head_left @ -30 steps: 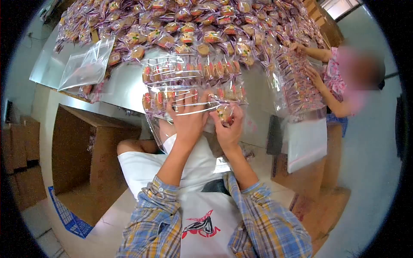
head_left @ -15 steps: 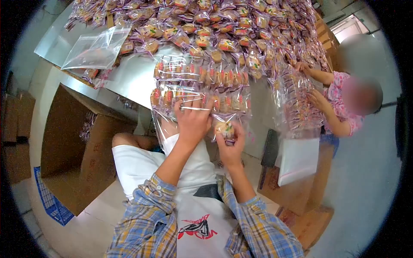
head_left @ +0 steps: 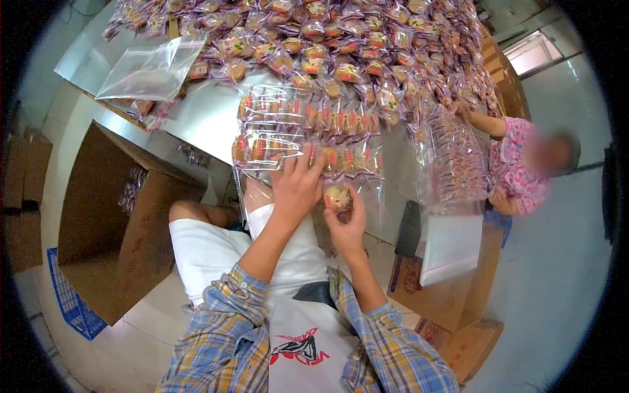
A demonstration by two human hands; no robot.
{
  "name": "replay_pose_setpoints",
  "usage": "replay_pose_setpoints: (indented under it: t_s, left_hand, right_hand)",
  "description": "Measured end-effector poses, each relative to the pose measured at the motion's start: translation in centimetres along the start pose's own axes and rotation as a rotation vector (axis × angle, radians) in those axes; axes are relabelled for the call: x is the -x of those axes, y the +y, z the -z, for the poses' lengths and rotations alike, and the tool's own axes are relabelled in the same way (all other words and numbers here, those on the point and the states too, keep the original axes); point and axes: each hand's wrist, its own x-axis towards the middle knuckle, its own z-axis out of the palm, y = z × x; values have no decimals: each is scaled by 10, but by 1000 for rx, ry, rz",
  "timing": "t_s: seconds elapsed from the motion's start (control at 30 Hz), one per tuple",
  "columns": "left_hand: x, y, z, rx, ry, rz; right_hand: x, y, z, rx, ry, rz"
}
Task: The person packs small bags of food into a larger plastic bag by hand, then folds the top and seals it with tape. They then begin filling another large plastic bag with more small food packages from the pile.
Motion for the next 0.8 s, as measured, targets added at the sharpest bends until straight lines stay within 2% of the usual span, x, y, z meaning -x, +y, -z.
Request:
replay_pose_setpoints:
  t_s: [0.13, 0.17, 0.23, 0.33, 0.4, 0.47, 0.5, 0.57, 0.6, 0.63, 0.73, 0.8]
  left_hand:
    - [2, 1, -5, -36, 45, -17]
    - [3, 1, -5, -34, 59, -19]
    - [1, 0, -6, -44, 93, -33]
    - [1, -1, -5, -125, 104, -52]
    - [1, -1, -6, -124, 125, -49]
    - [1, -4, -9, -116, 124, -60]
    - [3, -7, -11, -106, 109, -74]
    - [3, -6, -4, -17, 10, -39]
    - [3, -3, 3, 18, 52, -40]
    - [2, -2, 1, -6, 57, -41]
    - [1, -4, -7, -84, 45, -47]
    - [0, -2, 7, -44, -14, -24]
  right_hand:
    - [0, -7, 6, -453, 81, -186]
    - [0, -18, 6, -442, 105, -193]
    - [-1, 14, 3, -507, 101, -169]
    - [-7, -4, -8, -581, 143, -159]
    - [-11, -5, -9, -372, 99, -27]
    - [-16, 7, -5, 85, -43, 238]
    - [-13, 2, -3, 25, -90, 80]
    - [-16, -11, 6, 237, -49, 360]
    - [-19, -17, 13, 344, -30, 501]
    - [-22, -26, 20, 367, -40, 492]
    - [-22, -26, 31, 295, -240, 325]
    - [-17, -10, 30, 185, -201, 309]
